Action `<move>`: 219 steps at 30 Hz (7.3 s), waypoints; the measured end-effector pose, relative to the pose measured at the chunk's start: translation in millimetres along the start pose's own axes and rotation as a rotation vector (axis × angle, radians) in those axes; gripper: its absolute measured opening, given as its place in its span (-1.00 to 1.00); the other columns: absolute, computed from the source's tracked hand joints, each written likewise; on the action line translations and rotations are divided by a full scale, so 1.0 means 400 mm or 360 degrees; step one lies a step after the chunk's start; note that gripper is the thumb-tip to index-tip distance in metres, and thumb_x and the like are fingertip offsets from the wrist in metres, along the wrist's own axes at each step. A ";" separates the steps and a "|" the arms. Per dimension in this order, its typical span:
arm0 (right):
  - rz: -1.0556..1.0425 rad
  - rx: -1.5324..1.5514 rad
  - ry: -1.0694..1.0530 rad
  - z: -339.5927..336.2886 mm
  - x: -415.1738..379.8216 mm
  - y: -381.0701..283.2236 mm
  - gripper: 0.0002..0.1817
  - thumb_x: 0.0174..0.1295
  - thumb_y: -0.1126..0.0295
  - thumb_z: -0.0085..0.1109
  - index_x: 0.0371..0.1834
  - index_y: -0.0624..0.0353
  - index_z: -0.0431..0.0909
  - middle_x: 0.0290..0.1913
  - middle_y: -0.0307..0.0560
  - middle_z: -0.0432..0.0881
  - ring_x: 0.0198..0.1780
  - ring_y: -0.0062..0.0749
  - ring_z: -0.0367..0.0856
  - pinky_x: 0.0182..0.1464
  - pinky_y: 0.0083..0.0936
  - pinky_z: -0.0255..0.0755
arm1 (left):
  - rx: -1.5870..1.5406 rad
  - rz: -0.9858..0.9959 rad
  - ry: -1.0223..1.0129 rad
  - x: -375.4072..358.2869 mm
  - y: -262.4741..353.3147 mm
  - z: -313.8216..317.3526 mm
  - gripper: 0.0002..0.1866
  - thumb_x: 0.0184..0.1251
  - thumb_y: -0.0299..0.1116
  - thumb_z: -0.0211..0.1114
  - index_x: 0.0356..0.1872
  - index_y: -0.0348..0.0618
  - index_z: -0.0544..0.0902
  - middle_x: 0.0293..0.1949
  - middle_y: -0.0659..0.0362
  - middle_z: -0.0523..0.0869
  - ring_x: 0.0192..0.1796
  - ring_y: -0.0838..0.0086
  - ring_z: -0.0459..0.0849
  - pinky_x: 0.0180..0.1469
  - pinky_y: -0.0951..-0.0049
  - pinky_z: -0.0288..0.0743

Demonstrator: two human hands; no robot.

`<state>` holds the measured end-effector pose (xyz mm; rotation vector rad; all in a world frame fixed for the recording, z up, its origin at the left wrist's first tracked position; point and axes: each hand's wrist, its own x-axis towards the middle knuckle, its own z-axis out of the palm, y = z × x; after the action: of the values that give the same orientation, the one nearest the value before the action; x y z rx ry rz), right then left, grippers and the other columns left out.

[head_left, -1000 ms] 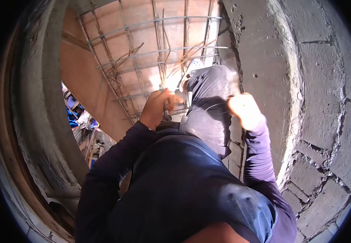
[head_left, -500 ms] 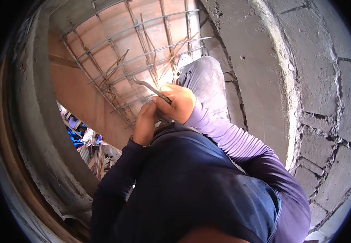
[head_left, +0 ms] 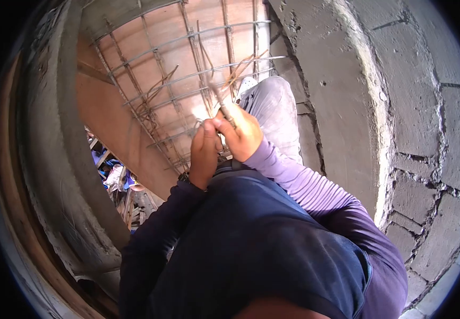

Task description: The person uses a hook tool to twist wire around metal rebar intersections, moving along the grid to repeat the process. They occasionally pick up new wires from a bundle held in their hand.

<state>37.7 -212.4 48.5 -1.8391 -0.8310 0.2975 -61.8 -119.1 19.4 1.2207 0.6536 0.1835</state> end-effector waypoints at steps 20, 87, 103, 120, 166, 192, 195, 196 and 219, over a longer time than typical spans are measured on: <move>0.0678 -0.0090 -0.0237 -0.135 0.044 0.036 -0.65 0.37 0.14 0.29 -0.37 0.24 0.64 -0.55 -0.24 0.58 -0.47 -0.62 0.49 -0.33 -0.58 0.39 | -0.0358 0.0232 0.0098 0.102 0.006 -0.072 -0.65 0.67 -0.25 -0.05 0.04 -0.33 0.60 -0.06 0.00 0.74 -0.17 0.42 0.75 -0.01 0.44 0.65; 0.1644 0.2263 -0.0908 0.131 0.339 0.359 -0.59 0.53 0.03 -0.01 -0.38 0.09 0.44 -0.62 -0.25 0.38 -0.70 -0.57 0.27 -0.68 -0.57 0.14 | -0.0385 0.0432 0.0315 0.397 -0.056 -0.053 -0.67 0.68 -0.14 -0.01 -0.25 -0.15 0.51 -0.44 0.31 0.50 -0.46 0.69 0.38 -0.41 0.66 0.24; 0.1732 0.1136 0.0636 0.269 0.638 1.028 -0.72 0.35 0.38 0.11 -0.03 0.40 0.58 -0.28 0.16 0.69 -0.42 -0.28 0.74 -0.54 -0.35 0.49 | -0.0201 0.0119 0.0634 0.648 -0.208 -0.157 -0.73 0.62 -0.28 0.11 0.07 -0.29 0.59 -0.55 0.30 0.45 -0.61 0.71 0.31 -0.58 0.70 0.13; 0.1762 0.1080 0.0168 0.298 0.580 0.982 -0.69 0.18 0.33 0.17 -0.13 0.34 0.66 -0.27 -0.06 0.76 -0.54 -0.38 0.61 -0.57 -0.42 0.37 | -0.0249 0.0142 0.0600 0.754 -0.238 -0.198 -0.71 0.60 -0.21 0.15 0.05 -0.22 0.64 -0.47 0.28 0.65 -0.59 0.75 0.43 -0.60 0.72 0.17; 0.1581 0.1489 -0.0391 0.278 0.523 1.085 -0.46 0.40 0.36 -0.30 0.39 0.31 0.36 0.20 0.08 0.66 -0.71 -0.53 0.25 -0.67 -0.47 0.33 | -0.0316 -0.0469 0.0602 0.457 -0.529 -0.249 -0.79 0.58 -0.25 0.16 -0.03 -0.15 0.65 -0.52 0.37 0.58 -0.58 0.75 0.41 -0.51 0.69 0.25; 0.1603 0.1275 -0.0292 0.268 0.540 1.044 -0.51 0.37 0.37 -0.10 0.30 0.43 0.41 0.06 0.07 0.74 -0.71 -0.59 0.28 -0.66 -0.57 0.33 | -0.0286 -0.0491 0.0692 0.492 -0.499 -0.224 -0.77 0.57 -0.28 0.16 -0.02 -0.22 0.65 -0.55 0.43 0.45 -0.56 0.77 0.32 -0.51 0.69 0.17; 0.1593 0.1301 -0.0333 0.266 0.537 1.047 -0.52 0.37 0.37 -0.11 0.28 0.41 0.46 0.06 0.05 0.74 -0.72 -0.59 0.28 -0.66 -0.57 0.34 | -0.0300 -0.0472 0.0722 0.491 -0.501 -0.212 -0.77 0.58 -0.29 0.15 -0.02 -0.22 0.66 -0.55 0.43 0.44 -0.56 0.78 0.31 -0.52 0.69 0.15; 0.1589 0.1304 -0.0320 0.267 0.536 1.049 -0.52 0.37 0.37 -0.11 0.28 0.41 0.46 0.06 0.05 0.74 -0.72 -0.59 0.28 -0.66 -0.57 0.34 | -0.0295 -0.0470 0.0709 0.490 -0.506 -0.211 -0.77 0.58 -0.29 0.15 -0.02 -0.22 0.66 -0.55 0.43 0.44 -0.56 0.78 0.31 -0.52 0.69 0.15; 0.1092 0.0757 -0.0417 0.291 0.490 1.149 -0.48 -0.10 0.39 0.39 0.06 0.13 0.68 -0.04 -0.01 0.73 -0.15 -0.22 0.72 -0.09 -0.44 0.59 | -0.0078 -0.0306 0.0500 0.561 -0.423 -0.158 -0.80 0.60 -0.23 0.13 -0.10 -0.13 0.62 -0.57 0.37 0.44 -0.59 0.75 0.35 -0.59 0.67 0.12</move>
<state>301.1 -95.8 -376.0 -1.5868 -0.2279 1.0910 48.2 -23.0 -228.9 1.0834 1.0293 0.2313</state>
